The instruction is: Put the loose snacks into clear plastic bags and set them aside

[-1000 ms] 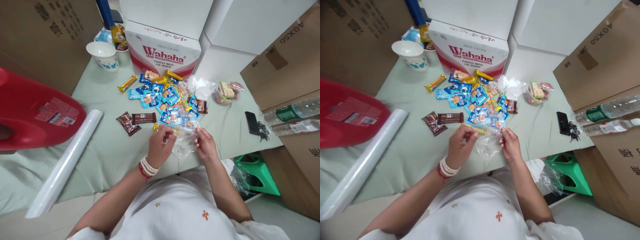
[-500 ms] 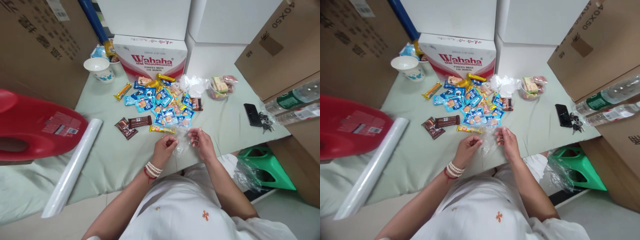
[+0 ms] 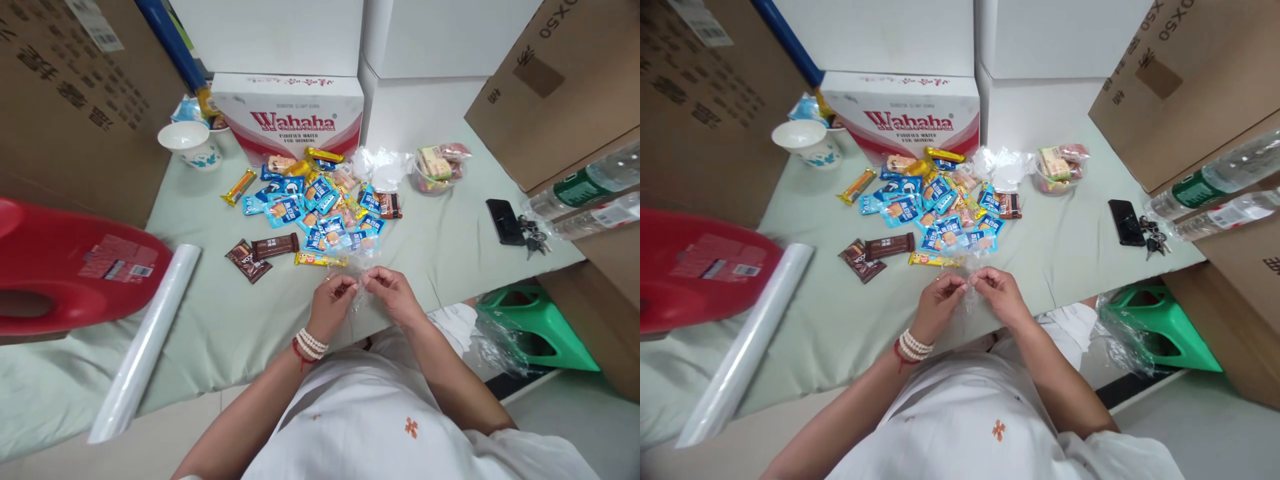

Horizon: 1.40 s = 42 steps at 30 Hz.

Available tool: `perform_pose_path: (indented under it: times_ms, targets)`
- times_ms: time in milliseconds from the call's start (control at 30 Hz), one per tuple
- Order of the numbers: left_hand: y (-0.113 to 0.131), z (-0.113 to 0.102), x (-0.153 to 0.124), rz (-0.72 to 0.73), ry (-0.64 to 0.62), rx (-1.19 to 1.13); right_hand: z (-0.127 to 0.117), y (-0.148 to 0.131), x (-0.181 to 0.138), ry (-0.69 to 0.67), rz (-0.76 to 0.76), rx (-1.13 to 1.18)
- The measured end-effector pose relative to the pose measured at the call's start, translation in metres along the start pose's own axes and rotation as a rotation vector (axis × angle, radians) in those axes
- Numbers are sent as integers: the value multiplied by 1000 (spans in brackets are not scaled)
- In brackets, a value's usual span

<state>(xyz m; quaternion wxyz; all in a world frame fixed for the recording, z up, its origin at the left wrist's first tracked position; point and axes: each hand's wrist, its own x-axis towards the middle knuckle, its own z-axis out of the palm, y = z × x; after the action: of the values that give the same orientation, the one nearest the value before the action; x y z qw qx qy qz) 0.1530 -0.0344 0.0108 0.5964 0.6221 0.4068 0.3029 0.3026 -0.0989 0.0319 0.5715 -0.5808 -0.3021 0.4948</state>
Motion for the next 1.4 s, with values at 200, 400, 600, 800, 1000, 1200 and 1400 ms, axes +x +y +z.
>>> perform_pose_path:
  times_ms: [200,400,600,800,1000,1200,1400]
  targets:
    - [-4,-15,1,-156,79,-288,-17,5,1,20,-37,-22]
    - [8,-9,-4,-111,-91,-161,-14,5,2,-76,-44,-33]
    - [6,-8,1,-138,1,-386,-13,-3,4,-111,-85,-157]
    - [3,-42,1,-275,122,-696,-42,-7,6,-56,-86,-232]
    - [0,-74,-14,-274,165,-746,-79,-19,3,-231,45,-378]
    - [-8,-65,-27,-347,125,-685,-59,-22,22,-420,-98,-573]
    - [-8,-63,-26,-336,281,-671,-14,1,46,-342,5,-386]
